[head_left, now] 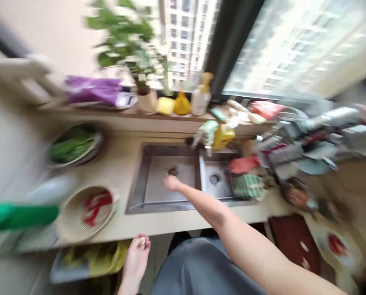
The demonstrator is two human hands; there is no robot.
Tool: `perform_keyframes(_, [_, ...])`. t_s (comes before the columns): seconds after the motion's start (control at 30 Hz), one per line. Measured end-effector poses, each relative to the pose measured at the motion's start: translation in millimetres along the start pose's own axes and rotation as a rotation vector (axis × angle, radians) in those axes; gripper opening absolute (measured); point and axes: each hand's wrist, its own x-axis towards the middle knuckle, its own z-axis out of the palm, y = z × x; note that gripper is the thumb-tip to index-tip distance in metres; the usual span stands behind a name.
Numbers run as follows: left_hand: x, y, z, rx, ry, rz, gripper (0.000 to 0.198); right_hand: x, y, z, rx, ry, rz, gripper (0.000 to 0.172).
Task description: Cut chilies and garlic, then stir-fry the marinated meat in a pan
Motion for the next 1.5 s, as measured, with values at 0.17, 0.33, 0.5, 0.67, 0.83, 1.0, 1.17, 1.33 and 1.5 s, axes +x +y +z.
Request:
perform_keyframes(0.17, [-1.2,-18.5,68.5,0.338,-0.230,-0.036,0.010,-89.2,48.3,-46.3,-0.228,0.281,0.067,0.033])
perform_keyframes(0.33, [-30.4,-92.9,154.8,0.795,-0.517,0.065,0.020,-283.6,127.8,-69.0,-0.221,0.871,0.257,0.030])
perform_keyframes(0.5, [-101.0,-258.1,231.9,1.278,-0.910,0.202,0.017,-534.5,225.4,-73.0,-0.134,1.506,0.795,0.030])
perform_keyframes(0.67, [-167.9,-457.0,269.2,1.412,-1.356,0.288,0.027,-645.7,290.8,-65.3,-0.058,1.637,0.869,0.032])
perform_keyframes(0.83, [-187.7,-559.9,272.3,1.581,-1.577,0.506,0.036,-658.6,307.8,-63.9,0.187,1.634,0.709,0.028])
perform_keyframes(1.0, [-203.1,-564.6,257.7,1.487,-1.551,0.579,0.039,-674.2,294.6,-61.8,0.543,1.696,0.474,0.051])
perform_keyframes(1.17, [-230.8,-545.7,255.4,1.418,-1.453,0.117,0.030,-682.9,257.0,-81.6,0.682,1.462,0.195,0.044])
perform_keyframes(1.33, [-241.1,-515.6,265.8,1.288,-1.413,0.160,0.028,-675.0,223.6,-113.0,0.314,1.386,0.178,0.027])
perform_keyframes(1.5, [-227.3,-487.3,266.7,1.306,-1.418,0.428,0.031,-655.5,201.1,-129.1,-0.034,1.417,0.117,0.015])
